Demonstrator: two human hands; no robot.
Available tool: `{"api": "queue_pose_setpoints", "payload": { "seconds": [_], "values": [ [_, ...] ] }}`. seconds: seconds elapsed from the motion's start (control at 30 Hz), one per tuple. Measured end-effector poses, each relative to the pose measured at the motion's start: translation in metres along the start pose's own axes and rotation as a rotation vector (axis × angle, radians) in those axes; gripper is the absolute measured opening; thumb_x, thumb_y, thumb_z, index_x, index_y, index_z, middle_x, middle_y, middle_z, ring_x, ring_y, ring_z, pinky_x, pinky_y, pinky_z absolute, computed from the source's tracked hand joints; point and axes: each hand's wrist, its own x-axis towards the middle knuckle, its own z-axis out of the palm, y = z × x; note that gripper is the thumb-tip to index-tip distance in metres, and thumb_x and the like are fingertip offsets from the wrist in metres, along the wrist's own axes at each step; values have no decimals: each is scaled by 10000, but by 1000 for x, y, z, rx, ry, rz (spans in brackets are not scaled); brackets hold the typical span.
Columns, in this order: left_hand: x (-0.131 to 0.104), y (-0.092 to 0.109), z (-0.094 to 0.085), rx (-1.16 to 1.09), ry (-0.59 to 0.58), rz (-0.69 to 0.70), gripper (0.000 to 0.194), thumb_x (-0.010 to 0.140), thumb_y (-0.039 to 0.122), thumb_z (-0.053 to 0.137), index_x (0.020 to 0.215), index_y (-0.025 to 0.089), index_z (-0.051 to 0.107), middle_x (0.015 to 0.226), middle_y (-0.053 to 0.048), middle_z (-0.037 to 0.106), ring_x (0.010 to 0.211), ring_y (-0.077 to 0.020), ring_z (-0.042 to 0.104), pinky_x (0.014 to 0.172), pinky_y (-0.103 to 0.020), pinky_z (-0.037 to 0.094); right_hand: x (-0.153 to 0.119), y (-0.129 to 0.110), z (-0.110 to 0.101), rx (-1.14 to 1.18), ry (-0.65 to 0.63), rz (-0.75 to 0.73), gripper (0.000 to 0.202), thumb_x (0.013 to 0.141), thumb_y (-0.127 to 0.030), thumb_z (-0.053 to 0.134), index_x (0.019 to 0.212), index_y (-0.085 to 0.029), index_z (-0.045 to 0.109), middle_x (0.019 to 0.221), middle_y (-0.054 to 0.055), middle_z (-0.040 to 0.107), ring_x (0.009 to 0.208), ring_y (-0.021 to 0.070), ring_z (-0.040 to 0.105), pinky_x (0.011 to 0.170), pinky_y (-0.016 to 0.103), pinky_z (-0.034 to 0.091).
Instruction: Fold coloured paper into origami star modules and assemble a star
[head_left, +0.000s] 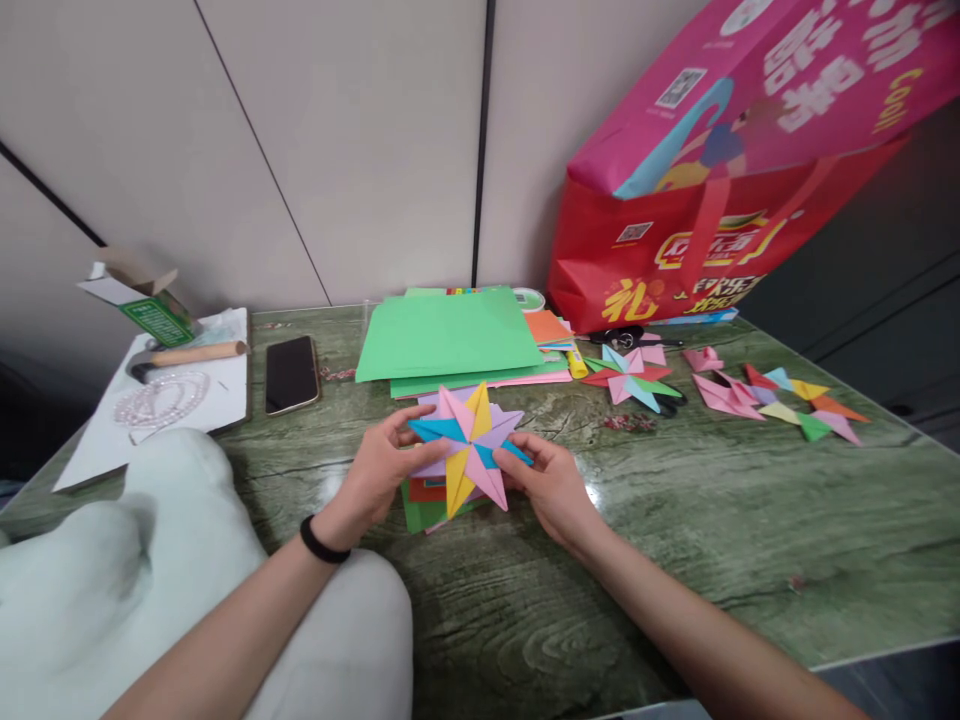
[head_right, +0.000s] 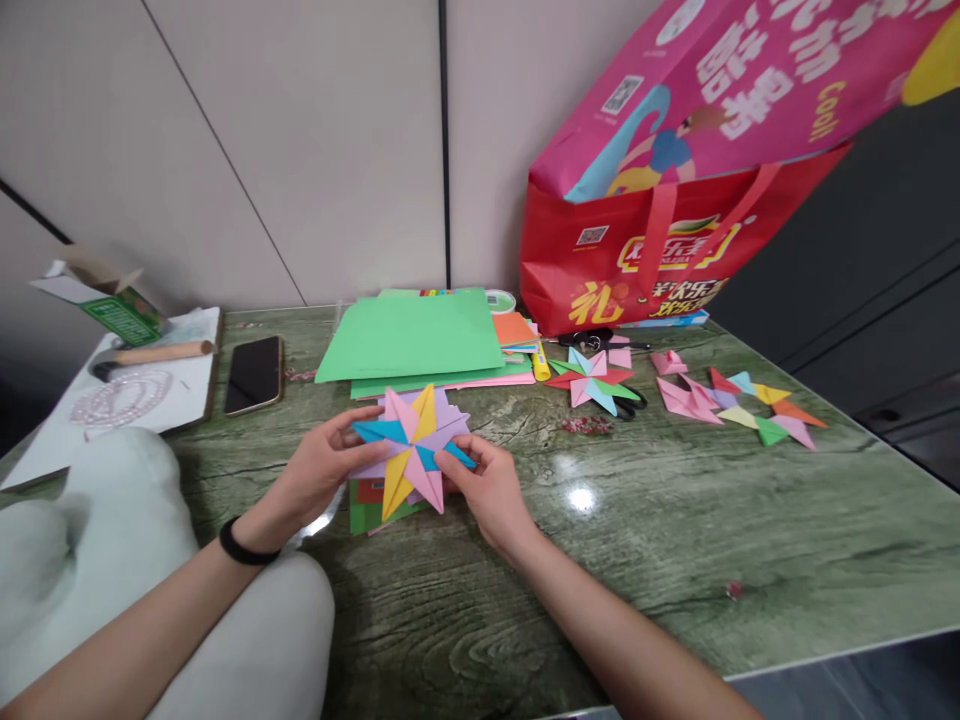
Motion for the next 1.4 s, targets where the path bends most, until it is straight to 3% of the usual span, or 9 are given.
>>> {"api": "queue_pose_setpoints", "payload": {
  "seconds": [0.13,0.27,0.43,0.67,0.9,1.0,1.17,1.4],
  "values": [
    [-2,2,2,-26,-54,-69,411,605,259,748,963,126,596,808,-59,694,611,-138,625,553,-244,507,-3,-1,3,27,-1,-16,292,605,-378,736,786,-182,619,801,9,640,707,160,596,575,268,525],
    [-5,-1,3,50,-124,-19,281,622,255,734,859,128,651,810,-41,696,640,-134,615,584,-229,491,-6,0,6,22,-75,25,319,614,-361,731,854,-188,613,809,11,643,717,166,602,579,281,533],
    [-7,0,4,108,-51,-8,205,604,250,738,752,126,669,703,-25,685,570,-126,581,527,-215,453,-9,1,8,-2,-126,39,306,624,-316,720,886,-197,614,786,9,653,647,142,597,532,262,541],
    [-5,0,2,116,-59,-12,216,615,290,730,743,129,663,668,-14,665,535,-113,559,491,-203,433,-8,1,6,-89,-148,34,213,622,-327,721,725,-159,641,596,-7,634,490,111,563,480,241,524],
    [-6,-5,0,163,-173,-47,219,661,335,696,741,141,634,645,-23,662,497,-122,574,457,-219,448,-9,-1,8,-13,-97,55,253,643,-348,703,835,-186,667,770,11,686,571,137,591,489,254,511],
    [-6,-6,1,126,-207,-107,233,647,345,705,730,145,619,629,-20,657,488,-132,577,468,-247,472,-10,-1,9,-10,-113,27,265,627,-315,722,854,-189,672,838,29,696,679,173,624,611,297,528],
    [-6,-6,1,72,-183,-102,240,597,309,743,700,133,618,676,-21,655,609,-146,603,601,-269,485,-10,3,8,-32,-114,32,281,599,-292,750,850,-185,683,869,39,701,765,210,636,738,351,511],
    [-4,-8,-1,215,-119,-124,262,558,305,761,615,109,597,553,16,586,479,-79,502,475,-196,387,-10,4,3,-177,-148,37,313,556,-322,768,818,-165,700,839,43,708,729,221,638,716,362,510]
  ]
}}
